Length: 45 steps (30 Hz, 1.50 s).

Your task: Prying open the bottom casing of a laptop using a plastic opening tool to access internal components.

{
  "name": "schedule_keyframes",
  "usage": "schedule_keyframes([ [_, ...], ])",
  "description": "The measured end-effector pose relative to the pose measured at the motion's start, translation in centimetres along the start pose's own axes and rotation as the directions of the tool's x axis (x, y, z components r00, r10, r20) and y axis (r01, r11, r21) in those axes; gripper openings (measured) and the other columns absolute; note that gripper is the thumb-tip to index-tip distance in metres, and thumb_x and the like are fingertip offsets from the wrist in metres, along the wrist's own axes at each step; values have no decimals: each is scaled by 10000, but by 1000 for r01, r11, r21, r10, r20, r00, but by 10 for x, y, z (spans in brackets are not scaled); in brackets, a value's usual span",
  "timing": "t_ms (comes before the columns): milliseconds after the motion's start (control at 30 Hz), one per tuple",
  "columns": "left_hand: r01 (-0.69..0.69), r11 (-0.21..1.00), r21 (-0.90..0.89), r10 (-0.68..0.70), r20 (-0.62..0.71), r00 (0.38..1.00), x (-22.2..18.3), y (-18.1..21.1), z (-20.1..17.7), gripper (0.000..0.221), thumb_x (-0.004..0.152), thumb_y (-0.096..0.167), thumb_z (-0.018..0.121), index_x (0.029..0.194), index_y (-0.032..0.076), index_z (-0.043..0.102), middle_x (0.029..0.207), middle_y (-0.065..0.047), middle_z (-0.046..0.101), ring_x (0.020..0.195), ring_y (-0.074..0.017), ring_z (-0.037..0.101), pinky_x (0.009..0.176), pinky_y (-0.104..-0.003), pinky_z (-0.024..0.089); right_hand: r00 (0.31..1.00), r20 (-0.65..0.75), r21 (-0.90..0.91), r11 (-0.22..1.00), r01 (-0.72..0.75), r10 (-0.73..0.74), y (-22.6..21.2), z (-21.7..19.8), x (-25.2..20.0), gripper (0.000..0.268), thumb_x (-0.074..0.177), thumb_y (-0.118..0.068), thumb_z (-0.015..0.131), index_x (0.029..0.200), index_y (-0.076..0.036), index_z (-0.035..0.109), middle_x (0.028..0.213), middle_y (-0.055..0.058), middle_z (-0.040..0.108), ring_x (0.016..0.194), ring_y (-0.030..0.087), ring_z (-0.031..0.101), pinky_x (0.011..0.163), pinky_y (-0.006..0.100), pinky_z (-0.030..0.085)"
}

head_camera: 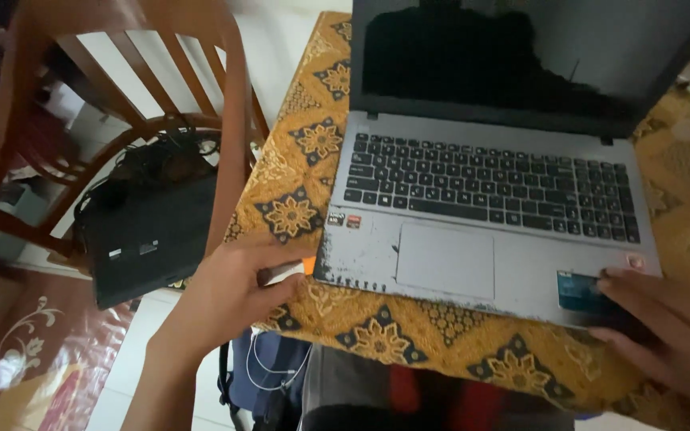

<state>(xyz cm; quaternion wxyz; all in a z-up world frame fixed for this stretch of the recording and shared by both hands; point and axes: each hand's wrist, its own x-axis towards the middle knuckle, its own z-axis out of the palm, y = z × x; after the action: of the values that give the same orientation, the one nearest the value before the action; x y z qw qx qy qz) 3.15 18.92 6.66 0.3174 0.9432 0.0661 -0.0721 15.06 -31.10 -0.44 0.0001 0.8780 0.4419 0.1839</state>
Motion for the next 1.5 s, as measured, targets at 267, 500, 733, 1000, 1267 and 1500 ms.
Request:
schedule_keyframes([
  [267,-236,971,35,237,-15,971,19,-24,-1,389,883,261,764,1270,277,794,750,26,622,591,-170,581,532,-367,413,910,-45,179,892,414,-413,-66,-4,128,495,990,-554,520,1283,-179,655,1235,75,715,1154,245,648,965,432,544],
  [500,-351,936,37,347,88,934,45,-22,-21,356,919,202,702,1264,255,774,888,17,692,652,-154,591,510,-332,445,879,-182,322,818,477,-441,-145,-6,218,480,947,-523,701,1205,-120,674,1190,104,661,1138,298,594,973,452,502],
  [733,-327,945,-30,328,86,941,57,-16,-30,299,883,229,722,1164,230,824,954,23,755,810,-170,660,659,-360,506,766,-141,393,674,625,-628,-172,-1,258,333,881,-251,689,1194,-139,709,1186,88,651,1135,299,577,939,446,453],
  [1000,-385,923,-19,385,94,918,73,-18,-35,293,857,201,733,1130,225,835,870,17,748,771,-168,665,638,-366,486,731,-167,442,612,656,-662,-175,-6,274,109,932,-215,635,945,-151,724,919,8,682,892,219,565,688,352,411],
  [1267,-426,904,-29,427,82,900,88,-23,-32,326,901,165,702,1215,172,792,844,-16,716,700,-194,630,591,-378,472,719,-256,400,606,687,-647,-179,3,277,151,960,-235,646,890,-105,673,905,35,648,902,263,586,812,389,434],
  [1500,-502,865,-6,502,37,864,104,-24,-33,268,925,180,683,1167,126,785,1124,-40,791,946,-232,733,766,-396,577,726,-307,396,611,685,-615,-184,7,277,170,1013,-184,647,863,-104,655,832,35,596,812,239,562,769,391,414],
])
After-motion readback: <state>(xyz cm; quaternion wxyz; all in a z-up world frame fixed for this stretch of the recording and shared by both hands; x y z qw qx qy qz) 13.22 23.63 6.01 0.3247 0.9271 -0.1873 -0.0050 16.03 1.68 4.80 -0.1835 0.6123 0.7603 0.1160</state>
